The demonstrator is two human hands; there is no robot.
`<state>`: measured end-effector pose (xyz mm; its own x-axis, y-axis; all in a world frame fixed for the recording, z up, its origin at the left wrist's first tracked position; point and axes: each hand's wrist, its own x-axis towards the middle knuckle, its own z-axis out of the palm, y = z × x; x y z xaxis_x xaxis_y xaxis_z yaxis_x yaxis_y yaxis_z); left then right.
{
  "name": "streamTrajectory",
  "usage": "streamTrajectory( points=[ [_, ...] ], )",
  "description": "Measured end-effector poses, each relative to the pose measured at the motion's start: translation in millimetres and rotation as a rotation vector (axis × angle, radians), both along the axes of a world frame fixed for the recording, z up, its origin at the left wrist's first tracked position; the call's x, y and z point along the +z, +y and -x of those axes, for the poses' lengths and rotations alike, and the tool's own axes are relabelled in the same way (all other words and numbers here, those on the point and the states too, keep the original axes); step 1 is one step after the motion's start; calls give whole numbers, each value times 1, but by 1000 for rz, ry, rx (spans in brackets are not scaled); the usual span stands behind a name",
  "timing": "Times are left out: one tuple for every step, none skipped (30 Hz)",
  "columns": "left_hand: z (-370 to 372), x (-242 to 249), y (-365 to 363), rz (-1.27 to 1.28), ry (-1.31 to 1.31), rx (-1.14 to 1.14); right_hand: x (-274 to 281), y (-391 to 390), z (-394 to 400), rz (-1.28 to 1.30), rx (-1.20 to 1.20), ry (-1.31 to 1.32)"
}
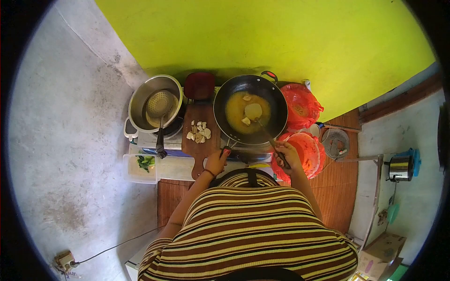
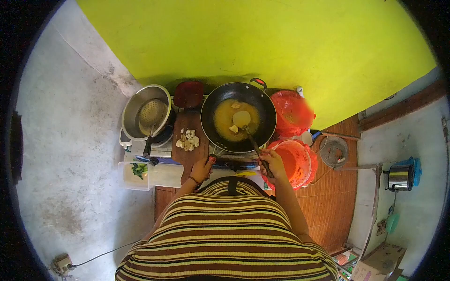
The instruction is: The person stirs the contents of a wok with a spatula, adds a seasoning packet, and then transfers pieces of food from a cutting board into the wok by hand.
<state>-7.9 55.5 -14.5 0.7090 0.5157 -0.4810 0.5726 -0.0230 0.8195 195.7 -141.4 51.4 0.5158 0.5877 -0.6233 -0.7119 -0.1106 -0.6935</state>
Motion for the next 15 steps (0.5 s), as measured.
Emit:
streamTrajectory(
  points=[
    [2,-3,0,4,2,-5,3,3,-2,1,-2,-15],
    [3,-6,1,7,3,-8,5,6,-4,1,-2,-31],
    [5,-8,1,3,-6,-8,7,8,-7,-5,8,-57],
    [6,-10,1,-1,-14,-7,8,11,-9,-10,19,-84],
    [7,-12,1,-5,-23,-5,10,13,-12,-15,30,-110],
    [7,-9,0,11,-13,4,13,17,-14,-4,26,-138],
    [6,-5,0,27,-4,13,16,22,-15,6,22,-166],
    [6,-3,0,43,5,24,18,26,-17,16,18,-194],
    [6,-4,0,40,8,21,18,30,-19,17,24,-226],
    [7,-7,1,38,10,18,17,33,-22,17,30,-258],
    [7,-8,1,35,13,15,17,36,-23,17,35,-290],
    [7,-8,0,48,11,22,19,39,-24,39,57,-339],
    [7,-6,0,60,9,29,23,42,-23,60,80,-389],
    [7,-5,0,72,7,35,25,44,-23,81,101,-438],
    [7,-5,0,78,8,38,25,45,-22,119,134,-504]
  ],
)
